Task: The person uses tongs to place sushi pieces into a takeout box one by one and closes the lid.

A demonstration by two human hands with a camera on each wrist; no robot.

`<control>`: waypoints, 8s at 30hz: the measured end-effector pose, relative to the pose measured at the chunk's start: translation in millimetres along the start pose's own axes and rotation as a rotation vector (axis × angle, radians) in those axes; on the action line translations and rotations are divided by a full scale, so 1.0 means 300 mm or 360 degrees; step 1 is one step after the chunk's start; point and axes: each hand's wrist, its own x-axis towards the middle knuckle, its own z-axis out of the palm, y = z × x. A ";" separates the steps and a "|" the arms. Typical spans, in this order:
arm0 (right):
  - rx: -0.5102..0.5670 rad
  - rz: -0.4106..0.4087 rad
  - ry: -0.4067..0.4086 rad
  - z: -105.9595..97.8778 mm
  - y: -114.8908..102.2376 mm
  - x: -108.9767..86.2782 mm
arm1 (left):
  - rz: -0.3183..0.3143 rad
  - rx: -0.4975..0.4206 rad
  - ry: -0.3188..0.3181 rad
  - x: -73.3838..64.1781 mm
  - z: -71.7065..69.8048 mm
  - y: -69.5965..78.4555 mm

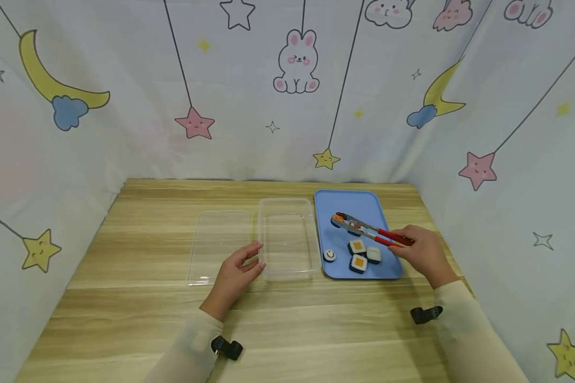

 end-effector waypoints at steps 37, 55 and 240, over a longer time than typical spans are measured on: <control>0.0040 -0.0141 -0.0468 0.296 -0.426 0.363 | 0.0006 0.0017 -0.0017 0.004 -0.016 -0.015; 0.0030 -0.0137 -0.0502 0.311 -0.432 0.376 | 0.0028 -0.0001 -0.0022 0.006 -0.017 -0.018; -0.0233 -0.0252 -0.0453 0.199 -0.416 0.295 | -0.0097 -0.0008 -0.0015 -0.003 -0.015 -0.003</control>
